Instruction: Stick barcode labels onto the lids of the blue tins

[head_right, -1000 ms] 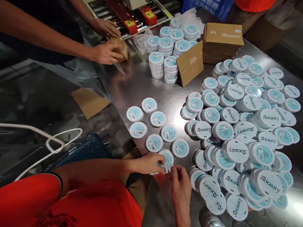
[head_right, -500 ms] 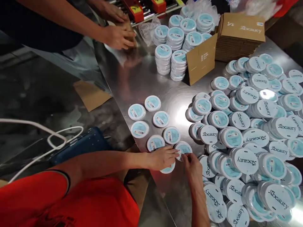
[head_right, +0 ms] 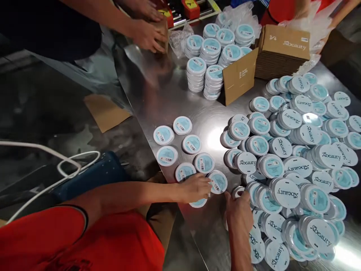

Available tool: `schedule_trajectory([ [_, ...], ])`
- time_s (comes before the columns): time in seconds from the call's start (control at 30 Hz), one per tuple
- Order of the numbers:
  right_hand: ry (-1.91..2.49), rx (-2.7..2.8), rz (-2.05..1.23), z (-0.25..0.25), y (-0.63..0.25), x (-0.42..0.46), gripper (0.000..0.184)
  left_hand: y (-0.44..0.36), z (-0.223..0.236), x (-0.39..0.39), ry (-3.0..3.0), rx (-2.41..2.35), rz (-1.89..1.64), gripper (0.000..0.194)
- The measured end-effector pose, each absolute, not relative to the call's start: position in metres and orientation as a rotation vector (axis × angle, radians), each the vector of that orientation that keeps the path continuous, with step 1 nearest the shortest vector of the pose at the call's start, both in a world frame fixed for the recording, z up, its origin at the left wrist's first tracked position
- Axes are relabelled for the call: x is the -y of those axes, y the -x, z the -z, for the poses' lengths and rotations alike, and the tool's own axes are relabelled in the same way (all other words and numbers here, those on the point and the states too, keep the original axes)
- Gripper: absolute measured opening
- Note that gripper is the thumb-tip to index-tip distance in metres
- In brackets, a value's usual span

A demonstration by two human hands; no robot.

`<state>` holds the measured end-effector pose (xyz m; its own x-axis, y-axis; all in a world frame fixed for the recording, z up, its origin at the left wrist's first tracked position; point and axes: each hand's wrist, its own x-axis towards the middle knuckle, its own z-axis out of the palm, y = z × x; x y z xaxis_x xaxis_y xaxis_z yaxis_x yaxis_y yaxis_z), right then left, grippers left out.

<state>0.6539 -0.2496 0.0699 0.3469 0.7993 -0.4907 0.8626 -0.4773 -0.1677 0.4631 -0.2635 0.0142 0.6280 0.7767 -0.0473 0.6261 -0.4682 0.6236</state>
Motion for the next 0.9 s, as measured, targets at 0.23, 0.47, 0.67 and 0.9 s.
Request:
schedule_trajectory([
  [0.23,-2.428,-1.572,1.850,-0.099,-0.611,0.329,0.040,-0.430,-0.044,0.297,-1.306,-1.114,-0.451,0.033],
  [0.47,-2.526,-1.518,1.796,-0.092,-0.581,0.365,0.043,-0.407,-0.049,0.326,-0.995,-1.049,-0.420,0.028],
  [0.67,-2.569,-1.533,1.718,-0.085,-0.570,0.381,0.041,-0.399,-0.044,0.333,-1.103,-1.129,-0.322,0.012],
  [0.9,-2.764,-1.343,1.430,-0.064,-0.580,0.378,0.044,-0.391,-0.024,0.344,-1.273,-1.169,-0.156,0.023],
])
